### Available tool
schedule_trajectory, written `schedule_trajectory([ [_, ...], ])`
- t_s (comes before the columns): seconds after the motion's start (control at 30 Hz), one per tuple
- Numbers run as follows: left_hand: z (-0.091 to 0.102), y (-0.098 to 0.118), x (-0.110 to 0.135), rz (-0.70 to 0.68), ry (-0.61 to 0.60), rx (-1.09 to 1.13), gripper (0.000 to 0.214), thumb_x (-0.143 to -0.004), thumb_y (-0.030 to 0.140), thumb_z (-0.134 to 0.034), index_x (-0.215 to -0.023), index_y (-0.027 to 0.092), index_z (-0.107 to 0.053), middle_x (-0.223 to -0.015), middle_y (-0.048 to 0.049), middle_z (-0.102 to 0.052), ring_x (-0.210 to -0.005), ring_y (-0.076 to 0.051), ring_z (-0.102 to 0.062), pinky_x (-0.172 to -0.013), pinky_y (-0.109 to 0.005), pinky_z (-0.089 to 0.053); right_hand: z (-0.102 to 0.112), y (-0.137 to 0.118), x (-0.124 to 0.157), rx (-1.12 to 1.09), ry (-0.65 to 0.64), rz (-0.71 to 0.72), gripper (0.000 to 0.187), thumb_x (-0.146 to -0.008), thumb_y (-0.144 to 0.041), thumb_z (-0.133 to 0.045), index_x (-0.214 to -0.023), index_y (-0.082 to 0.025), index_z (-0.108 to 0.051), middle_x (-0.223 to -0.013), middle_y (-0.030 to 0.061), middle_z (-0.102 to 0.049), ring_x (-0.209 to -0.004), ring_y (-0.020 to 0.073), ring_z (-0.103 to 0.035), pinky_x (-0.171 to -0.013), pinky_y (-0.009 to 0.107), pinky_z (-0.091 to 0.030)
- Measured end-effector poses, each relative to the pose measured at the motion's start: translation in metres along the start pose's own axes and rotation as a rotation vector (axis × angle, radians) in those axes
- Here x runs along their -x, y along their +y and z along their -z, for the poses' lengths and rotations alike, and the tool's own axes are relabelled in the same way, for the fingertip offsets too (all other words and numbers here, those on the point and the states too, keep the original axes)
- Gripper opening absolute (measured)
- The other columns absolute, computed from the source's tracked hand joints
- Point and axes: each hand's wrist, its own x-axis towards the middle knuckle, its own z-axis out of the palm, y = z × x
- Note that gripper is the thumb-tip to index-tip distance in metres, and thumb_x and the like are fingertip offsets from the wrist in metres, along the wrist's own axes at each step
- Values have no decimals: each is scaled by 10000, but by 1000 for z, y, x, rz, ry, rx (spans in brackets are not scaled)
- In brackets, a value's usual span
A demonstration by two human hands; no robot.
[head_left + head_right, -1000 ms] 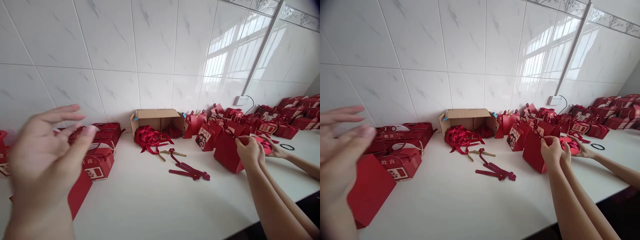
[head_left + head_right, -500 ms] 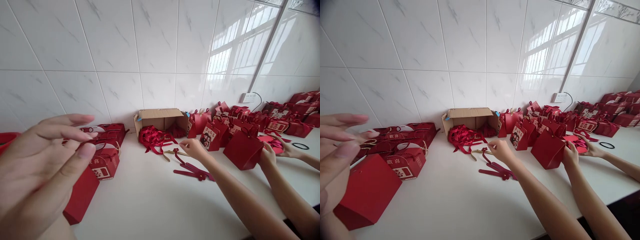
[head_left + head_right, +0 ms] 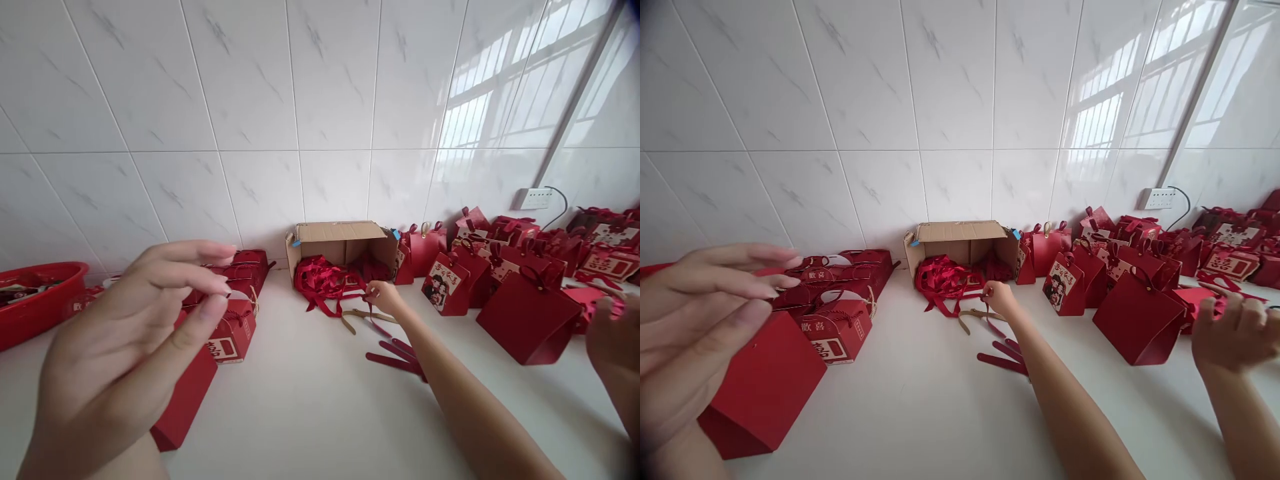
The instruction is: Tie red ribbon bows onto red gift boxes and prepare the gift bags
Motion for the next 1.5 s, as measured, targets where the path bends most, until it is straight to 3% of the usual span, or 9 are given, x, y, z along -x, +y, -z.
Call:
schedule_trajectory([
  [0.17, -14, 16, 2, 45, -202, 6, 141, -841, 109, -565, -836, 237, -624, -1097, -19, -603, -1130, -205, -546, -961, -334, -445, 33, -55, 13, -220, 44, 226, 108, -837, -278, -592, -813, -181, -549, -765, 8, -624, -696, 143, -604, -630, 267, -503],
  [0.27, -26, 20, 6, 82, -254, -83, 88, -847, 176, -596, -840, 256, -632, -1098, 17, -596, -1103, -164, -554, -935, -267, -443, 51, -95, 43, -360, 68, 538, 65, -855, -253, -583, -845, -190, -568, -903, 39, -623, -873, 162, -622, -756, 305, -539],
  [0.3, -31, 21, 8, 94, -256, -89, 78, -848, 190, -600, -843, 260, -635, -1081, 27, -602, -1071, -146, -564, -915, -243, -448, 56, -107, 54, -367, 101, 687, 29, -859, -198, -574, -835, -191, -588, -936, 48, -611, -933, 171, -615, -783, 317, -542],
  [0.4, -48, 25, 14, 148, -279, -48, 65, -858, 218, -602, -882, 270, -633, -1021, 50, -631, -978, -103, -585, -862, -190, -463, 65, -132, 84, -277, 183, 978, 189, -838, -18, -536, -824, -186, -621, -998, 61, -576, -981, 169, -616, -746, 286, -565],
  [0.57, -64, 32, 19, 253, -387, 103, 174, -868, 242, -609, -1021, 319, -640, -959, 83, -685, -898, -68, -617, -800, -135, -498, 68, -145, 106, -163, 256, 1234, 273, -791, 68, -558, -900, -167, -644, -931, 62, -582, -953, 188, -635, -732, 302, -588],
  [0.73, -59, 33, 17, 317, -514, 301, 165, -868, 225, -617, -988, 298, -703, -906, 62, -727, -848, -72, -668, -753, -111, -531, 69, -149, 110, -220, 256, 1265, 248, -790, 57, -567, -893, -156, -643, -899, 58, -588, -797, 149, -638, -675, 296, -583],
  [1.03, -57, 28, 15, 325, -582, 632, 202, -821, 125, -664, -947, 272, -722, -830, 48, -737, -753, -95, -677, -690, -170, -553, 63, -151, 118, -469, 183, 1171, 193, -825, 9, -537, -914, -157, -577, -826, 63, -600, -715, 145, -624, -587, 281, -540],
  [1.3, -60, 27, 14, 382, -584, 618, 55, -856, 172, -631, -856, 206, -674, -828, 24, -699, -763, -80, -644, -655, -148, -514, 59, -153, 118, -449, 214, 1170, 180, -844, -32, -563, -977, -148, -595, -787, 62, -619, -724, 148, -616, -630, 298, -541],
  [1.5, -58, 31, 13, 246, -628, 602, 67, -887, 147, -564, -851, 188, -603, -789, 2, -665, -740, -103, -643, -653, -193, -522, 59, -155, 124, -466, 152, 1148, 240, -833, 11, -522, -989, -150, -608, -813, 53, -604, -679, 130, -610, -582, 272, -535],
])
